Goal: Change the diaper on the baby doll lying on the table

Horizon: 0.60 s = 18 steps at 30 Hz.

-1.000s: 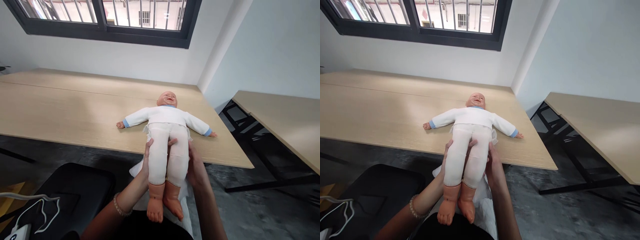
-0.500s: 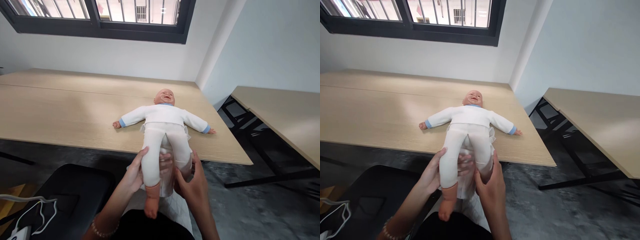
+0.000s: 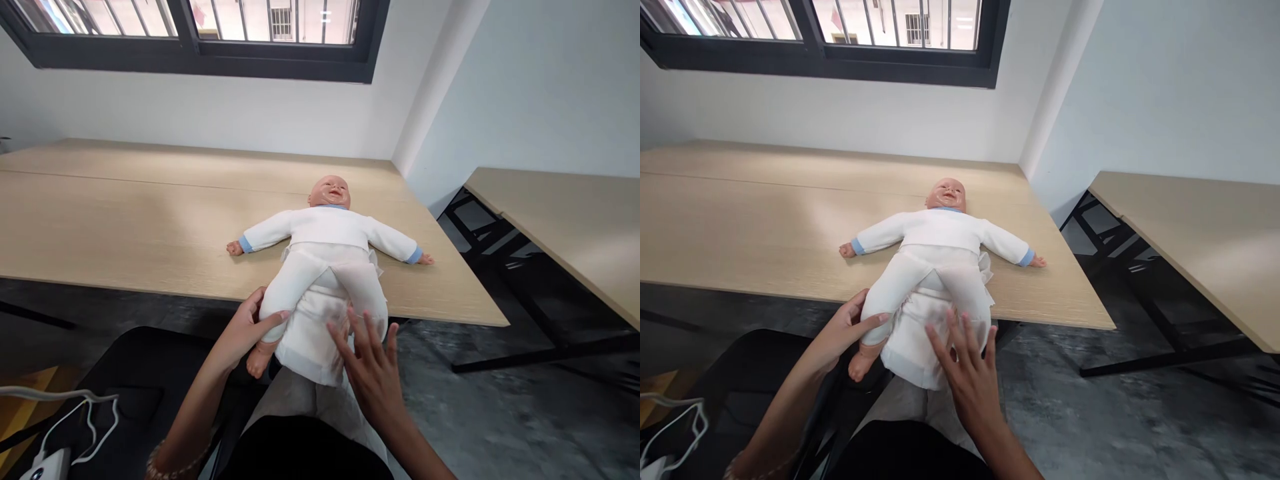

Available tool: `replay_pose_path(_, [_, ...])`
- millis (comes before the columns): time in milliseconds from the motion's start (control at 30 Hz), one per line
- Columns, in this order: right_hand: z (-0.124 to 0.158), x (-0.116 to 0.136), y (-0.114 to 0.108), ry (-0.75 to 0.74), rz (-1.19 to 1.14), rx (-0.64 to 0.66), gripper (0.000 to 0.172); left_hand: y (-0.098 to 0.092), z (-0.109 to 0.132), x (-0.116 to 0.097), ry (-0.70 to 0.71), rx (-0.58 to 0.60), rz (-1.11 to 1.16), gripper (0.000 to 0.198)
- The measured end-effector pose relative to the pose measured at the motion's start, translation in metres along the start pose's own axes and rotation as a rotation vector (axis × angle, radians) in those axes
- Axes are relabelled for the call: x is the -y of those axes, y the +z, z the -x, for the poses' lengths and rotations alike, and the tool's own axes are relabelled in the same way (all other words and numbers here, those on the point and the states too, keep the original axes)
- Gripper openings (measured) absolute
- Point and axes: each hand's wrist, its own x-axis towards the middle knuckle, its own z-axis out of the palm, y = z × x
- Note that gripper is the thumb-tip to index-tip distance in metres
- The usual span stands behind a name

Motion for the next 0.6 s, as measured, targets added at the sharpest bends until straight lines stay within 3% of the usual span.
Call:
replay_pose_path(167, [-0.007,0.005,0.012,-0.181,-0.131,-0.055,0.043,0.002,0.0,0.005,-0.027,0.0,0.134,0.058])
replay_pose_path(267, [-0.015,-0.002,0.012,-0.161,-0.374,-0.121,0.032,0.0,-0.002,0.007,-0.034,-0.027,0.203,0.054])
replay_pose_path(400, [-0.03,-0.013,0.0,0.138,-0.685,-0.229,0.022,0.002,0.0,0.007,-0.08,-0.015,0.291,0.054])
replay_pose_path(533, [-0.063,-0.025,-0.014,0.589,-0.772,-0.298,0.015,0.023,0.01,0.007,-0.169,0.143,0.328,0.058])
replay_pose_path(600, [-0.087,-0.031,-0.018,0.705,-0.847,-0.306,0.022,0.036,0.015,0.01,-0.178,0.21,0.313,0.054])
